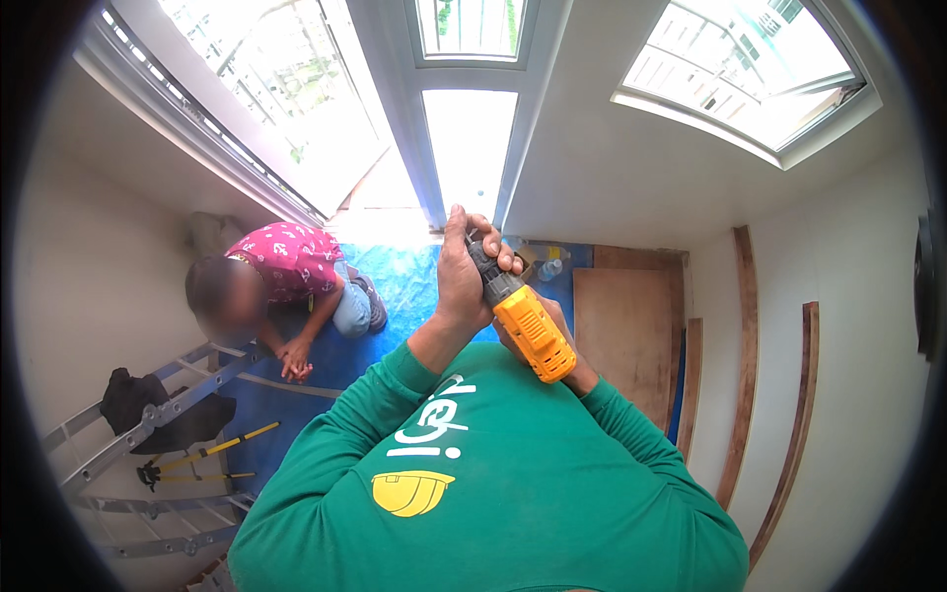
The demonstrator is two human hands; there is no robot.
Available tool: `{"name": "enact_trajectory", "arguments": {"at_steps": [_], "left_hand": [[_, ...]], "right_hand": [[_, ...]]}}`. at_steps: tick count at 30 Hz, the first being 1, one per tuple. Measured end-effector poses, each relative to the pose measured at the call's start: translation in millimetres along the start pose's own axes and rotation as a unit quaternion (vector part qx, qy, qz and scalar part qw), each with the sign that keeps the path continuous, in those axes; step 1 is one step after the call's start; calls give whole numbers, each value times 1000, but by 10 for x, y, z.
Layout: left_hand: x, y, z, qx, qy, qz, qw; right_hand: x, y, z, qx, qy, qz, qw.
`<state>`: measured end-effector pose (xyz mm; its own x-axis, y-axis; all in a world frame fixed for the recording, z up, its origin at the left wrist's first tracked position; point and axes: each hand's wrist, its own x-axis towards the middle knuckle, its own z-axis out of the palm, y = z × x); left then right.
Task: The person positions curved wooden shelves against a wall, retrieves a cordless drill and screws from a toolbox, and fastens the shelves to the wall. They then use a red measuring tape to mark positions on the installed shelves.
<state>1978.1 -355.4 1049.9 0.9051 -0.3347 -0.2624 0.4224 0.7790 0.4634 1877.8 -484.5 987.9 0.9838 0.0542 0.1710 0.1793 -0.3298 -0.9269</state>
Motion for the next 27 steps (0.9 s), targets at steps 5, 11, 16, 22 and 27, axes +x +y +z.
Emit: {"name": "enact_trajectory", "arguments": {"at_steps": [5, 11, 16, 22, 27], "left_hand": [[-18, -10, -13, -2, -2, -4, 1000], [-36, -29, -26, 46, -4, -2, 999], [-94, 2, 6, 97, -23, -8, 995], [-303, -22, 5, 130, -79, -65, 986], [-312, -39, 27, 108, -47, -70, 991]], "right_hand": [[-46, -25, 24, -6, 6, -10, 1000], [-103, -48, -52, 16, 0, 33, 999], [-151, -20, -68, 69, -17, 90, 993], [-209, -23, -18, 158, 10, 122, 980], [-178, -92, -104, -42, 10, 46, 998]]}}
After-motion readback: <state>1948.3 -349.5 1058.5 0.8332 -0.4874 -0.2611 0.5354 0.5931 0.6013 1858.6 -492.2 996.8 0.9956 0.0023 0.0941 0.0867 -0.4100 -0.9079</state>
